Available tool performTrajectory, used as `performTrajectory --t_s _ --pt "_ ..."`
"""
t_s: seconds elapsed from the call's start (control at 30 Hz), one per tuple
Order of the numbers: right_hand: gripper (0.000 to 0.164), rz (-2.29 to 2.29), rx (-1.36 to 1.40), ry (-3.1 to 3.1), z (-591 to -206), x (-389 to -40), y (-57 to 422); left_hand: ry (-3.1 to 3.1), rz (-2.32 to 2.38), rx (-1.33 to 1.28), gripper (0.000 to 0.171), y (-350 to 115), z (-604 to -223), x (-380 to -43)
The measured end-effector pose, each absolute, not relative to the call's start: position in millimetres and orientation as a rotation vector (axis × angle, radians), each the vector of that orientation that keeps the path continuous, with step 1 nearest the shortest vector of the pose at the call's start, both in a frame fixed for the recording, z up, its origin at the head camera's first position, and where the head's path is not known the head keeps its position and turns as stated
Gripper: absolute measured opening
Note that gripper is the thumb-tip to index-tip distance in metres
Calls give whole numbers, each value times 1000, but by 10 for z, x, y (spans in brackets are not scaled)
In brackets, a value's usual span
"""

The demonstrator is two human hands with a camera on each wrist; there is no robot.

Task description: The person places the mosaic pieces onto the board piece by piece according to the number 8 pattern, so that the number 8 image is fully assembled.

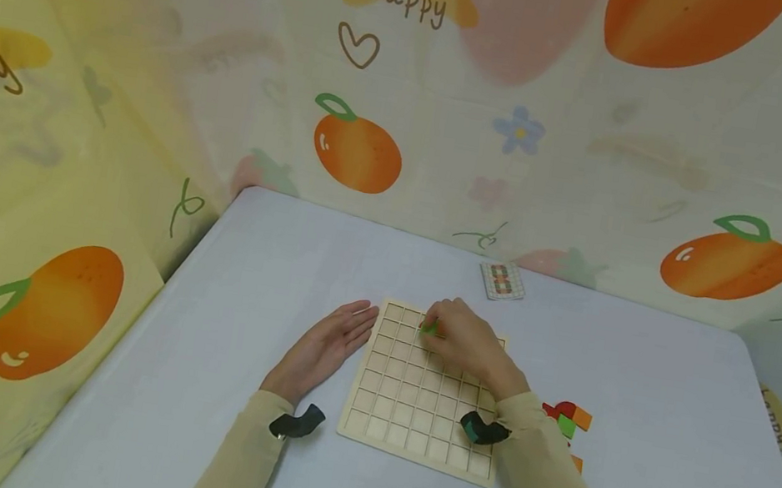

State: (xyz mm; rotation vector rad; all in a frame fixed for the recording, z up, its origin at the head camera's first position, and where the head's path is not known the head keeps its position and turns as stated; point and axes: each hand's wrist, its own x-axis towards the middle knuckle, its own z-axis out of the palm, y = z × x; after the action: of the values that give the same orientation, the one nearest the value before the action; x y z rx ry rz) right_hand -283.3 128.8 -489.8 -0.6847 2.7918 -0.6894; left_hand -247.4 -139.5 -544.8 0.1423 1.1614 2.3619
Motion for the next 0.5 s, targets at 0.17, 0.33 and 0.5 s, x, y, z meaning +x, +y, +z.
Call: performTrajectory --t_s 0.17,0.33,0.5 --pt "11 -650 -687 2790 -4969 -2822 1251 1174 2361 161 58 -1389 -5449 -2476" --pt "10 -580 -745 2816 -4998 -2805 1241 1164 2364 137 58 -1384 -5448 -2470" --pt "10 -543 -787 2836 -5015 -2798 1243 1176 2362 130 57 -1386 -5446 -2471"
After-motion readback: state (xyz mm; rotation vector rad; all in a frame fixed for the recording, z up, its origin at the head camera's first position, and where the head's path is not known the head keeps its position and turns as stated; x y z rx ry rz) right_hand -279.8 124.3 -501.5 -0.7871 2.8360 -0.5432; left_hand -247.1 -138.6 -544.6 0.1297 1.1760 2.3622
